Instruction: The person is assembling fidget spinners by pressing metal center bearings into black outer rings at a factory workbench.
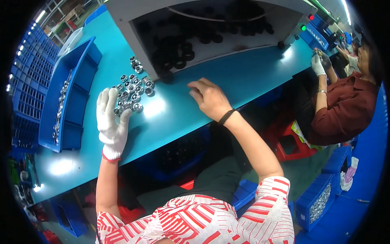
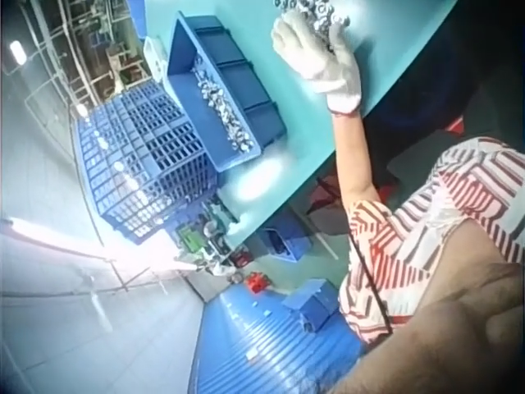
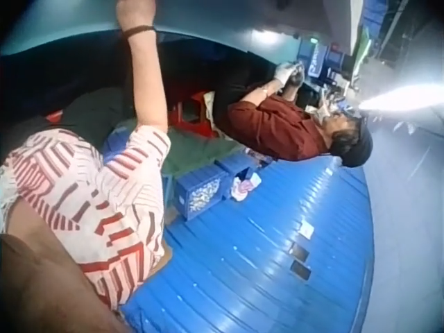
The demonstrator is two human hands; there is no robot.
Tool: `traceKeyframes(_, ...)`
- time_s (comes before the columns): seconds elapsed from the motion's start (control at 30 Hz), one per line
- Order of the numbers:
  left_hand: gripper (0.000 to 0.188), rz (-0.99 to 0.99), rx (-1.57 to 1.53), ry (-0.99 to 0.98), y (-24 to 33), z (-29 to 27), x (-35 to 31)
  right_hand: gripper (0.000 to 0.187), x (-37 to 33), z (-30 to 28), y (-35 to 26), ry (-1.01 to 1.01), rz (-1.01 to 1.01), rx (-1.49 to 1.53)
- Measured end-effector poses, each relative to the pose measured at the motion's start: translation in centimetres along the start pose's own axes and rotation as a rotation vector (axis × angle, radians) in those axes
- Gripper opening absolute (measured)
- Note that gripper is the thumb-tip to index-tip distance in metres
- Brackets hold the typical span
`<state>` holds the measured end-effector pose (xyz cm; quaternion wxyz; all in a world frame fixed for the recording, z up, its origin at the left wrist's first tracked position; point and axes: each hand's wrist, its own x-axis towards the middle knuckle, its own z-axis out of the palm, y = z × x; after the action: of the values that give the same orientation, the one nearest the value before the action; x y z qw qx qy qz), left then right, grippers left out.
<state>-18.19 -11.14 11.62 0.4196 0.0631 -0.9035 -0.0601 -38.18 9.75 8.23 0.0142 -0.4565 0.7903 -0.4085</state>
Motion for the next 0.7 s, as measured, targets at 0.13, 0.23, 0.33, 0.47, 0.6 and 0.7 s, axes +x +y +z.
traceKeyframes(0.13, 0.031, -0.013, -0.224, 0.028, 1.2, -1.8, -0.2, 0.024, -0.2, 2.3, -2.3, 0.036, -0.207, -0.009)
traceKeyframes(0.23, 0.025, -0.169, -0.330, 0.025, 4.7, -4.0, -2.6, 0.033, -1.2, 2.9, -3.1, -0.068, -0.176, -0.451)
traceKeyframes(0.33, 0.030, -0.095, -0.486, -0.084, 7.8, -6.3, -5.2, 0.040, -3.0, 1.7, -3.7, 0.071, -0.072, -0.388)
traceKeyframes(0.47, 0.027, -0.161, -0.862, -0.284, 10.1, -6.3, -8.2, 0.044, -5.6, 1.1, -2.2, 0.102, -0.192, -0.386)
traceKeyframes(0.6, 0.024, -0.776, -1.101, -0.327, 12.0, -5.1, -12.5, 0.051, -7.5, 2.9, -6.1, -0.004, -0.007, 0.169)
traceKeyframes(0.7, 0.041, -1.385, -1.608, -0.286, 11.0, -4.5, -13.6, 0.063, -9.7, 4.2, -9.9, -0.159, -0.048, 0.261)
